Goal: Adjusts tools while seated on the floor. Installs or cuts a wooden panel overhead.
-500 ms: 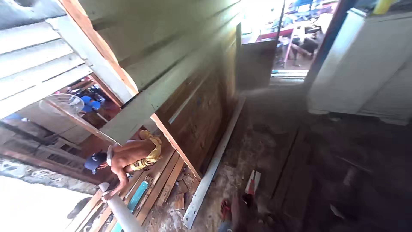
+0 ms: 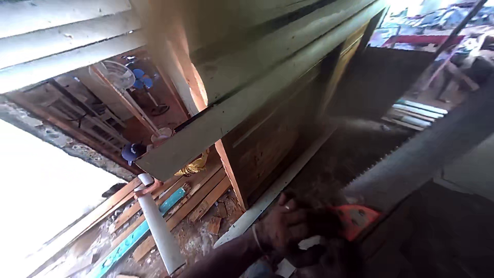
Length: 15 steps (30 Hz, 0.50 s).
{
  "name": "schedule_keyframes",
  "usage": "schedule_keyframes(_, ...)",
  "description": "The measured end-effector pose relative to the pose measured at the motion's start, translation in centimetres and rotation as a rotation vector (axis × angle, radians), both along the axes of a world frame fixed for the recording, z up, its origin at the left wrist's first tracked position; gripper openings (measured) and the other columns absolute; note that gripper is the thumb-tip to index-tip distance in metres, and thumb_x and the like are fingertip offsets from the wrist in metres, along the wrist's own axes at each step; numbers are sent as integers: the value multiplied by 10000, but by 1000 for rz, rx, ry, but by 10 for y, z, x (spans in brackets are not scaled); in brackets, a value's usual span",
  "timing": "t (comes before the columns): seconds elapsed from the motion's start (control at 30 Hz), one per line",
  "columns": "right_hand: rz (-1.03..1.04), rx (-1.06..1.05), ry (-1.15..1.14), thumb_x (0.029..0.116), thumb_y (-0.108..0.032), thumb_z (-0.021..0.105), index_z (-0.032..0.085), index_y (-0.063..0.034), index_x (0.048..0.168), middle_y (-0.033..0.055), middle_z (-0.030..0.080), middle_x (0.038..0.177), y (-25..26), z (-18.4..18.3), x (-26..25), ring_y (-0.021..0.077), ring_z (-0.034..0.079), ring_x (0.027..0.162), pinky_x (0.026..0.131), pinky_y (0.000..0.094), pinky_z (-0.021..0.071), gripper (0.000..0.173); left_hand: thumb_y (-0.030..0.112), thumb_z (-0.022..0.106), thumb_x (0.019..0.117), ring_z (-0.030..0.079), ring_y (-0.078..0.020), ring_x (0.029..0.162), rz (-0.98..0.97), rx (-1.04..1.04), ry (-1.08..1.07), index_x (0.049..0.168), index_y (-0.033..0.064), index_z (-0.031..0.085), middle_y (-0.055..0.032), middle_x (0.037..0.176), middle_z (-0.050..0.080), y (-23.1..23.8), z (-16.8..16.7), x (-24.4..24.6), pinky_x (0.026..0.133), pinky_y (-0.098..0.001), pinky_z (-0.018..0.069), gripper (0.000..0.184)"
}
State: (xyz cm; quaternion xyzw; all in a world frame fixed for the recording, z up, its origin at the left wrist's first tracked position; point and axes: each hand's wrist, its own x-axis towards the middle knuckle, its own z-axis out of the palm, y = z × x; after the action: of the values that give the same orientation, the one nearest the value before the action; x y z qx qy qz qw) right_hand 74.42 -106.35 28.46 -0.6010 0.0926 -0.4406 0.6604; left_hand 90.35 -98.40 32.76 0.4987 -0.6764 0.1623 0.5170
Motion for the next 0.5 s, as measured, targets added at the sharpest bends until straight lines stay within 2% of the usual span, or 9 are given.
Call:
schedule_keyframes(0.03, 82, 17, -65, 1052, -454, 531, 618, -292, 1329, -91, 706, 1209, -5, 1, 6, 77, 668, 1118, 995, 318, 554, 332, 459, 721, 890, 623, -231, 1143, 79, 1, 34, 1160, 176, 736, -56, 1185, 718, 14, 6, 11, 1057, -485, 448, 391)
schedule_keyframes(0.07, 140, 59, -125, 1036, -479, 550, 648, -266, 1300, -40, 720, 1175, -10, 4, 13, 135, 682, 1096, 985, 368, 561, 353, 458, 743, 865, 623, -230, 1127, 164, -13, 98, 1158, 159, 715, -64, 1175, 703, 26, 13, 24, 1025, -464, 479, 420)
schedule_keyframes(0.17, 297, 154, -173, 993, -563, 568, 704, -312, 1180, -95, 725, 1018, -24, 11, 20, 76, 679, 972, 919, 309, 557, 341, 403, 732, 868, 633, -228, 1115, 434, -133, 250, 1184, 102, 667, -89, 1189, 655, 63, 39, 61, 936, -417, 562, 441)
schedule_keyframes(0.27, 558, 227, -220, 986, -587, 553, 723, -238, 1087, -70, 694, 884, -43, 4, 22, 86, 657, 871, 886, 323, 530, 401, 395, 664, 934, 635, -197, 1117, 905, -230, 98, 1184, 104, 658, -64, 1178, 669, 104, 84, 93, 950, -402, 547, 384)
schedule_keyframes(0.3, 642, 255, -206, 987, -595, 541, 732, -243, 1095, -79, 701, 888, -49, 1, 20, 75, 661, 874, 893, 317, 530, 415, 417, 638, 950, 615, -225, 1139, 1084, -214, -12, 1167, 94, 667, -84, 1179, 671, 118, 104, 105, 990, -428, 496, 390)
schedule_keyframes(0.37, 810, 321, -137, 1002, -590, 509, 740, -287, 1168, -86, 737, 958, -64, -7, 9, 66, 683, 923, 912, 310, 544, 416, 436, 582, 985, 578, -340, 1198, 1355, -59, -157, 1181, 57, 675, -162, 1220, 659, 142, 145, 129, 1066, -548, 410, 437)
schedule_keyframes(0.4, 874, 368, -111, 1015, -565, 505, 739, -273, 1179, -45, 745, 950, -72, -11, 7, 105, 700, 889, 872, 348, 573, 408, 452, 553, 1002, 565, -366, 1218, 1447, 77, -157, 1220, 75, 664, -167, 1253, 645, 149, 165, 140, 1050, -579, 410, 449)
schedule_keyframes(0.47, 981, 485, 1, 1016, -551, 518, 747, -258, 1099, 8, 731, 834, -87, -7, 12, 155, 711, 738, 730, 395, 617, 381, 487, 488, 1040, 607, -388, 1174, 1568, 369, -41, 1226, 110, 673, -167, 1223, 664, 147, 197, 160, 982, -640, 459, 459)
schedule_keyframes(0.5, 1037, 537, 91, 985, -603, 525, 749, -273, 1019, -5, 718, 773, -93, 0, 17, 132, 702, 662, 637, 352, 613, 400, 515, 419, 1061, 662, -396, 1083, 1631, 538, 32, 1160, 118, 686, -167, 1144, 689, 141, 206, 166, 882, -664, 511, 489)
